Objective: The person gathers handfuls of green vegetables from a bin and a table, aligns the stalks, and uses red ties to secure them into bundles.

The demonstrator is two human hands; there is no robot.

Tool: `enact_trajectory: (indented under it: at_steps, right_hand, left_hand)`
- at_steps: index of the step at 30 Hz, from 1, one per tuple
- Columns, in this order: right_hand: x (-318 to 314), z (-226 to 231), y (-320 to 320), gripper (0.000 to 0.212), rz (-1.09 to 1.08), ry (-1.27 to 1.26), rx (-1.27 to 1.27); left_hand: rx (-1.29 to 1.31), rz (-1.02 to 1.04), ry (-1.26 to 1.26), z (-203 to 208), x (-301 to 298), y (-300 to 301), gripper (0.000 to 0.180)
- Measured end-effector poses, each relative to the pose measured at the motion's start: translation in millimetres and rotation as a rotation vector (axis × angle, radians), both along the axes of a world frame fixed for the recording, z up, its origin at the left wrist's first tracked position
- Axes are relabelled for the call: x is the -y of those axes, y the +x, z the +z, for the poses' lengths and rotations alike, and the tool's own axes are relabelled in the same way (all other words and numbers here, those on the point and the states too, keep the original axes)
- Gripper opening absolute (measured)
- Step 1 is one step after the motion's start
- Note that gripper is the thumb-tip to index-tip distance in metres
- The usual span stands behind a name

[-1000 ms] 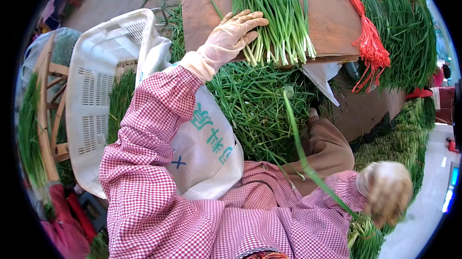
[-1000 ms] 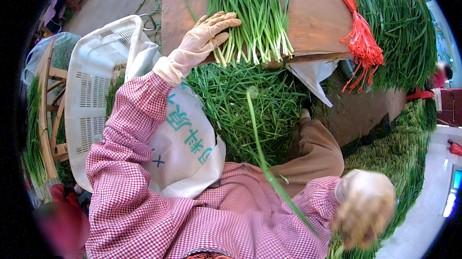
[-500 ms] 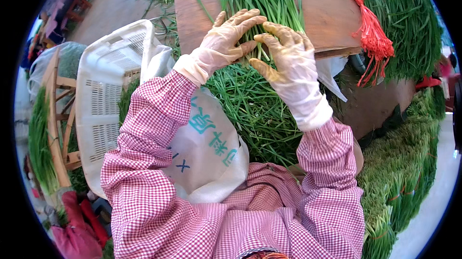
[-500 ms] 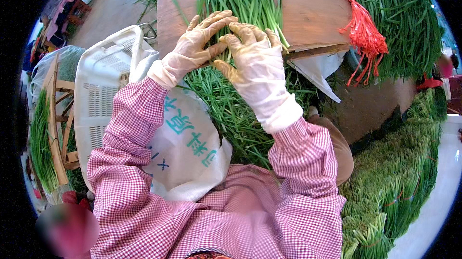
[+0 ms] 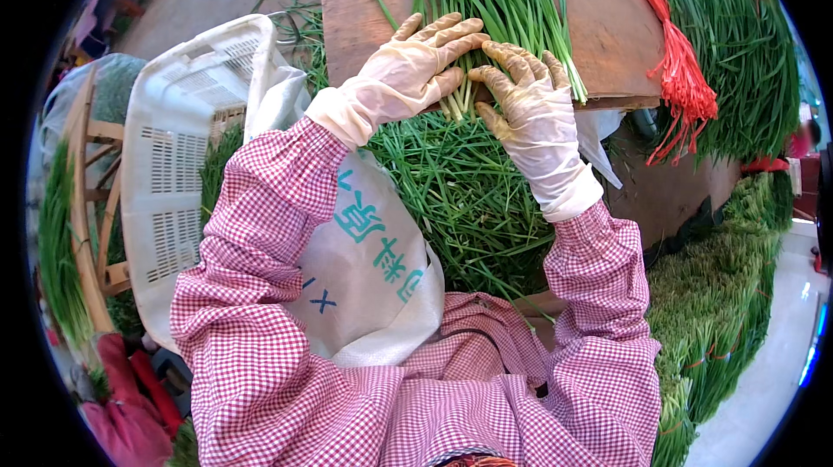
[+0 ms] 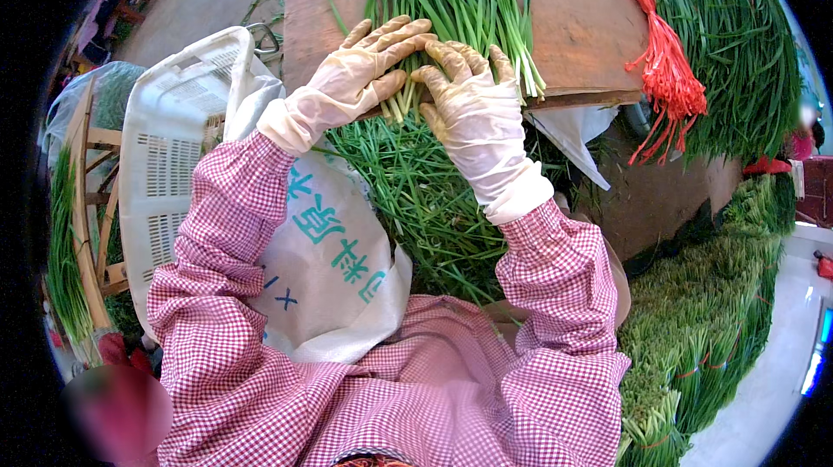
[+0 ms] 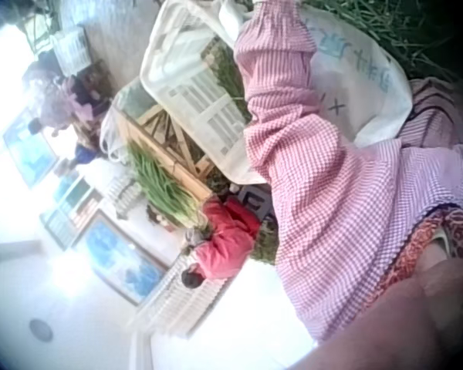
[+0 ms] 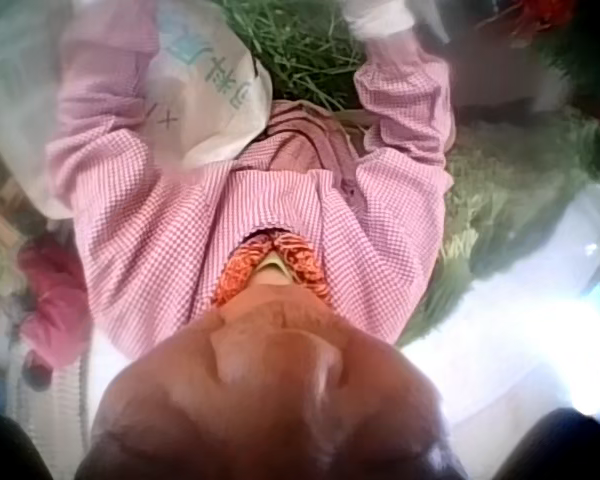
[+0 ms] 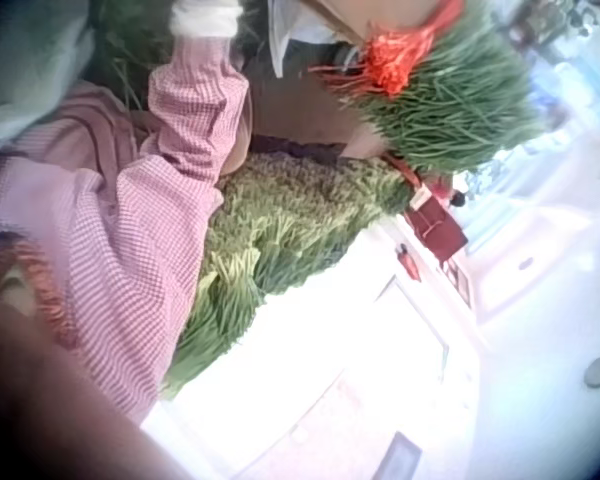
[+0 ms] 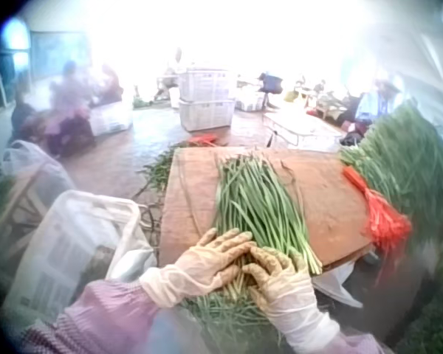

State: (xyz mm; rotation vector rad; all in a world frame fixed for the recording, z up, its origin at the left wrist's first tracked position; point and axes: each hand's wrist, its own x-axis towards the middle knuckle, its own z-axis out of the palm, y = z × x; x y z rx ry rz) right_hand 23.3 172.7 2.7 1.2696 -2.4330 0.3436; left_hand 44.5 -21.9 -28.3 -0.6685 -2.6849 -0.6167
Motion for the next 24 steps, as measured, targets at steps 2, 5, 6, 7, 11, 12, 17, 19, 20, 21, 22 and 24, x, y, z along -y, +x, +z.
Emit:
enact_trajectory:
  at_steps: [2,5,6,7,11,12,17,19,20,21,22,24]
  right_hand:
    - [0,-3,-1,0.03,-0.022,0.006,-0.002]
    - [0,-10,-1,0.032,-0.01,-0.039,-0.022]
    - [0,-11,-1,0.033,0.0,-0.056,-0.025]
    - [2,-10,-1,0.03,-0.001,-0.047,-0.033]
    - [0,-9,0,0.017,0.057,-0.077,-0.062]
    - [-1,-7,-1,0.017,0.06,-0.056,-0.059]
    - [-15,11,15,0.012,0.124,-0.131,0.255]
    - [-31,34,42,0.01,0.22,-0.364,0.832]
    - [-44,46,58,0.01,0.284,-0.557,1.26]
    - [-60,50,67,0.012,0.486,-0.558,1.536]
    - [-78,53,74,0.014,0.684,-0.556,1.804]
    - [-97,53,83,0.02,0.286,0.036,2.098]
  left_hand:
    - [-0.002,0.028,-0.038,-1,-3,-2,0.046]
    - [0.0,0.066,-0.041,1,-7,-1,0.046]
    - [-0.001,0.077,-0.04,1,-7,0,0.046]
    - [-0.019,0.086,-0.059,3,-8,0,0.045]
    - [0.008,0.101,-0.069,6,-11,4,0.045]
    - [0.008,0.097,-0.063,8,-12,2,0.045]
    - [-0.003,0.098,-0.059,6,-12,3,0.046]
    - [0.001,0.117,-0.077,4,-10,4,0.046]
    - [0.003,0.119,-0.071,4,-10,5,0.046]
    - [0.003,0.119,-0.064,5,-9,6,0.046]
    - [0.003,0.107,-0.053,4,-12,4,0.046]
    - [-0.016,0.091,0.019,6,-9,5,0.044]
